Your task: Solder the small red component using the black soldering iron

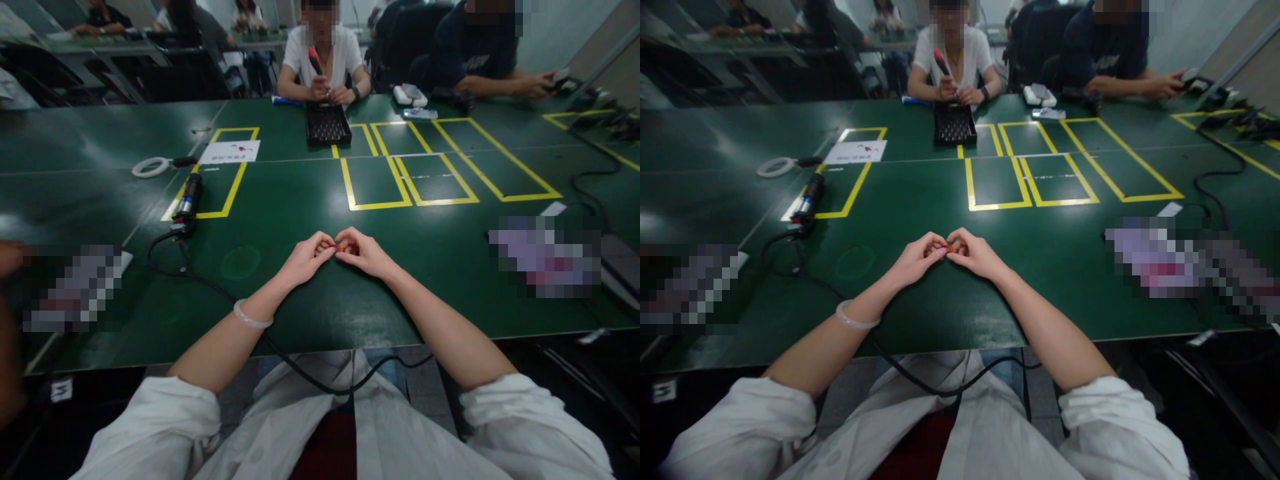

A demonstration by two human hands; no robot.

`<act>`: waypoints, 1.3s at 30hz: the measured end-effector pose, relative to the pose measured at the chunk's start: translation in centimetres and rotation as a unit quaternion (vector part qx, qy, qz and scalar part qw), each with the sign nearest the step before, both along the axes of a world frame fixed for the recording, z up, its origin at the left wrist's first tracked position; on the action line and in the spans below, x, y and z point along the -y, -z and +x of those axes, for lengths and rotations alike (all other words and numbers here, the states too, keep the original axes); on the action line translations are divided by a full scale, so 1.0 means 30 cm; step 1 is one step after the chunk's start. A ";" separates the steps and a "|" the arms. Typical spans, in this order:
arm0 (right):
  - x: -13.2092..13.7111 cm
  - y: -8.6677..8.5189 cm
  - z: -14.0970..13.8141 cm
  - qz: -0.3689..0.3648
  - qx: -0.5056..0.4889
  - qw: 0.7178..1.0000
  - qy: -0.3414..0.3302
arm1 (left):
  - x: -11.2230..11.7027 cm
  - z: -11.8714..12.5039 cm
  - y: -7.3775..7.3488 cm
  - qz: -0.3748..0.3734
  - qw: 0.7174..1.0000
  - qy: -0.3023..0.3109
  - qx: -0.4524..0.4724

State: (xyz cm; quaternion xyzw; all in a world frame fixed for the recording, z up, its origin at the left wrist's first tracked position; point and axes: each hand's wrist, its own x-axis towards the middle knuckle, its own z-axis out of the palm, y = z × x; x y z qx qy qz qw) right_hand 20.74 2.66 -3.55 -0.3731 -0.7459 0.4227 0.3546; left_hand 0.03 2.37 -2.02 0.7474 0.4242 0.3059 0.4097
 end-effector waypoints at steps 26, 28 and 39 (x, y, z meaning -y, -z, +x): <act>0.002 -0.017 0.001 0.058 0.053 0.997 0.026 | -0.004 -0.004 0.008 0.001 1.000 0.011 0.016; 0.000 -0.015 0.001 0.064 0.053 0.996 0.027 | -0.005 -0.004 0.006 -0.001 1.000 0.005 0.013; -0.008 -0.006 0.004 0.050 0.053 0.996 0.047 | -0.035 -0.046 -0.011 0.040 0.998 -0.021 -0.031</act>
